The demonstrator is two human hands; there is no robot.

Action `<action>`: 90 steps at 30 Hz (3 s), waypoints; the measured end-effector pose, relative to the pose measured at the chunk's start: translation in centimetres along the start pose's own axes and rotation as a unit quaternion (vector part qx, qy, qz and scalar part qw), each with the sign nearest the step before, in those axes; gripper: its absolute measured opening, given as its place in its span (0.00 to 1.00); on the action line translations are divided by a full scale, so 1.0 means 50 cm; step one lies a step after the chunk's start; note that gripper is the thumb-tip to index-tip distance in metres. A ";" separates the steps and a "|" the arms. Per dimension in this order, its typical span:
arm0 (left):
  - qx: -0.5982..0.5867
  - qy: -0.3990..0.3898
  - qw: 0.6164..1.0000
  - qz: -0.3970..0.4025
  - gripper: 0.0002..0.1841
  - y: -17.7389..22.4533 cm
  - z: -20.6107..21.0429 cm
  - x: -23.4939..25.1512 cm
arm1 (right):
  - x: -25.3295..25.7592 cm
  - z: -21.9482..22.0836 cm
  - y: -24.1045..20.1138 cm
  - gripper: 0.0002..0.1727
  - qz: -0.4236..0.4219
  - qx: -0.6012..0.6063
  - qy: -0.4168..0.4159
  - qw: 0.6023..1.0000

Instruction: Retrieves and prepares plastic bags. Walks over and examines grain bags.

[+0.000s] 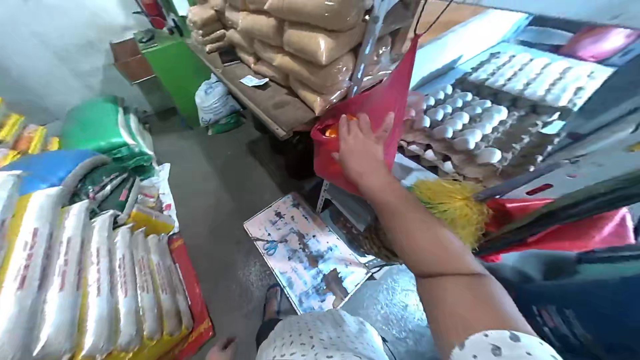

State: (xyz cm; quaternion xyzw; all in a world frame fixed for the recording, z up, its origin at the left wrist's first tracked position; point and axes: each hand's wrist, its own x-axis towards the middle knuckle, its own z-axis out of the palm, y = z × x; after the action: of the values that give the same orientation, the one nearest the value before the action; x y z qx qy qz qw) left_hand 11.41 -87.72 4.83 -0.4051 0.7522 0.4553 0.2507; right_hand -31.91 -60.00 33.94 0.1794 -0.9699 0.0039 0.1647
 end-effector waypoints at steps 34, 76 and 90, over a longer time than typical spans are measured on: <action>0.557 0.030 0.574 0.600 0.09 1.241 -0.023 -0.164 | -0.177 -0.083 -0.075 0.10 0.047 -0.018 -0.095 0.994; 0.266 0.294 0.457 0.796 0.14 1.257 -0.325 -0.419 | -0.149 -0.055 -0.047 0.41 0.056 0.121 0.010 0.991; -0.044 0.161 0.490 0.856 0.12 1.126 -0.288 -0.434 | -0.140 -0.109 -0.091 0.13 0.009 0.917 0.274 0.290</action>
State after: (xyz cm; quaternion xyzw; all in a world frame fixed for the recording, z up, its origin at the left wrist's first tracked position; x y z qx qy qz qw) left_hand -24.02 -77.77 54.76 0.3608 0.7355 0.4051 -0.4059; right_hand -22.40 -61.46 36.59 0.1930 -0.2346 0.9411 0.1487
